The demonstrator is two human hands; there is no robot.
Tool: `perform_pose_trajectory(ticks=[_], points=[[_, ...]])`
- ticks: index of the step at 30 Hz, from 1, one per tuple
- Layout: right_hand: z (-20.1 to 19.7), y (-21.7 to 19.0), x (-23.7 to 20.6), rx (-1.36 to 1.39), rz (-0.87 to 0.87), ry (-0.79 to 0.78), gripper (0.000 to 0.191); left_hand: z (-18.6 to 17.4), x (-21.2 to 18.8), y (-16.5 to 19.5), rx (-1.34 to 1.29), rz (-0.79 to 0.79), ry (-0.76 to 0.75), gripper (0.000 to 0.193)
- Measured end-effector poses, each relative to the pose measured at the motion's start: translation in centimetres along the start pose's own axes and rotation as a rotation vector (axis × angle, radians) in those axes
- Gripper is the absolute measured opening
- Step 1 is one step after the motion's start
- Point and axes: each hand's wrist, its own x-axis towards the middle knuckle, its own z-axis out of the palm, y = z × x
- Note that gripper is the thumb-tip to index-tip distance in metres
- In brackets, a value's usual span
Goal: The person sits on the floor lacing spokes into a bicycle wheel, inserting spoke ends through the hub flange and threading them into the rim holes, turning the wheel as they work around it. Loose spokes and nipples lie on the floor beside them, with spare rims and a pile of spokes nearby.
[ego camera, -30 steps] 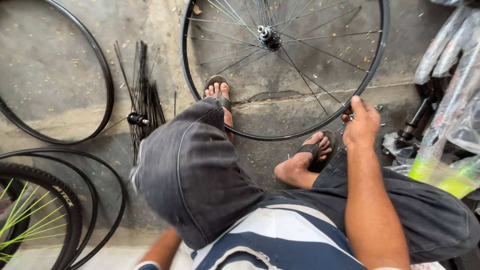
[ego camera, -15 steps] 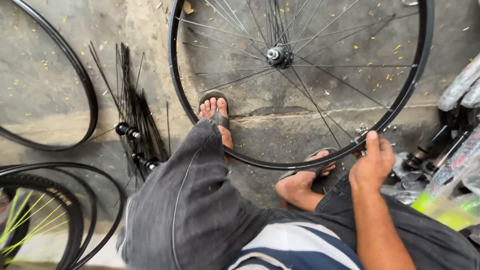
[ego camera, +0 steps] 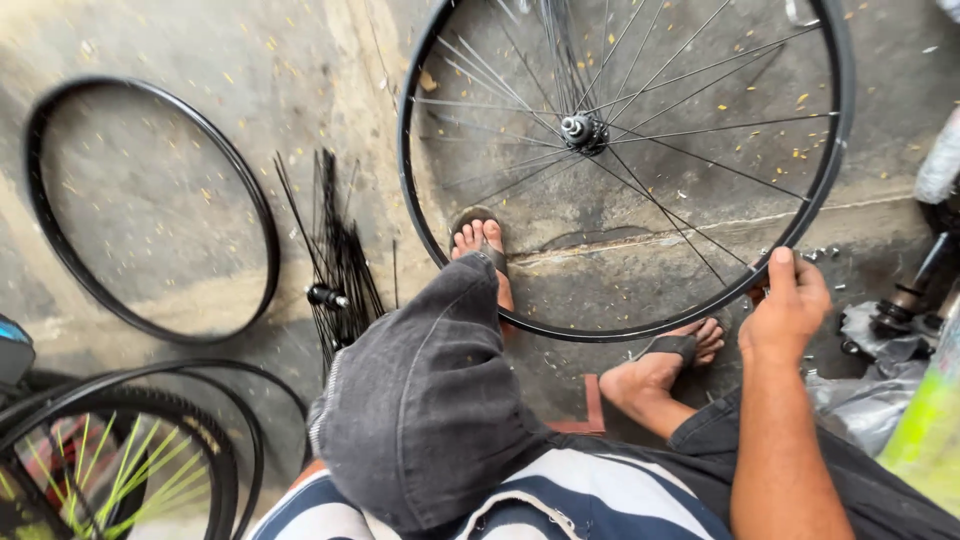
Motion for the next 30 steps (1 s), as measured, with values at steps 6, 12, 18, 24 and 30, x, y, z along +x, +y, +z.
perform_pose_trajectory(ticks=[6,12,18,24,30], points=[[-0.8,0.2,-0.1,0.1,0.08,-0.023,0.016,-3.6,-12.5,-4.8,0.261,0.032,-0.32,0.033],[0.0,1.3,-0.8,0.167,0.126,0.028,0.018,-17.6,-10.5,-1.8,0.295,0.553,0.578,0.032],[-1.1,1.0,-1.1,0.046,0.113,-0.037,0.013,-26.4,3.2,8.9,-0.054,0.45,0.877,0.042],[-0.8,0.0,-1.8,0.0,0.1,-0.073,0.016,-28.5,11.8,15.4,0.046,0.49,0.953,0.034],[-0.2,-0.9,-1.7,0.045,0.111,-0.062,0.013,-29.2,12.7,15.6,-0.165,0.283,0.726,0.032]])
